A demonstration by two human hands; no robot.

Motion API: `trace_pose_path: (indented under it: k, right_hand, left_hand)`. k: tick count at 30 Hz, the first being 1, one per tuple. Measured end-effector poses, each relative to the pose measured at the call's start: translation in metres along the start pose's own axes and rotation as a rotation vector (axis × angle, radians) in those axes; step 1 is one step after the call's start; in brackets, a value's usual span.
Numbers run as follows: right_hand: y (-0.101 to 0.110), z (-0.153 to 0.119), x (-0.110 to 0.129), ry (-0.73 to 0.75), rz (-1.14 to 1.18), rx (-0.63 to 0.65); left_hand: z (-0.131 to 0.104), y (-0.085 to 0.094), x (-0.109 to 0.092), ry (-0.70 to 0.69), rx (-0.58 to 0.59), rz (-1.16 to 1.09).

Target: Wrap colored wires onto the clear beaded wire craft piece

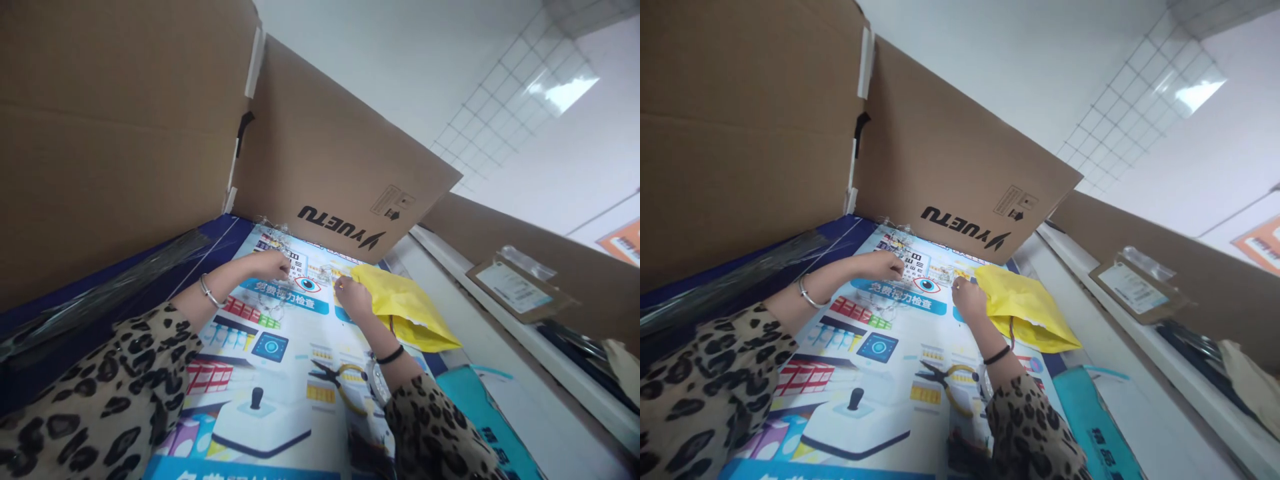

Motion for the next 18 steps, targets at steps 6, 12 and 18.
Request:
trace_pose_path:
  k: [6, 12, 18]
  right_hand:
    - [-0.009, 0.023, 0.01, -0.002, 0.049, -0.05]
    - [-0.02, 0.045, 0.012, -0.044, 0.106, -0.018]
    - [-0.029, 0.059, 0.009, -0.065, 0.149, 0.007]
  left_hand:
    - [0.002, -0.004, -0.005, -0.006, -0.03, 0.022]
    - [0.004, -0.009, -0.006, -0.01, -0.037, 0.059]
    - [0.006, -0.015, -0.007, -0.012, -0.01, 0.064]
Point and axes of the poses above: each hand's wrist, its own z-axis towards the middle knuckle, its own y-axis out of the back of the hand, x = y × z, the point moved 4 cm from there along z, towards the middle knuckle, and after that the axes turned 6 degrees about x, right-handed, at the moved point
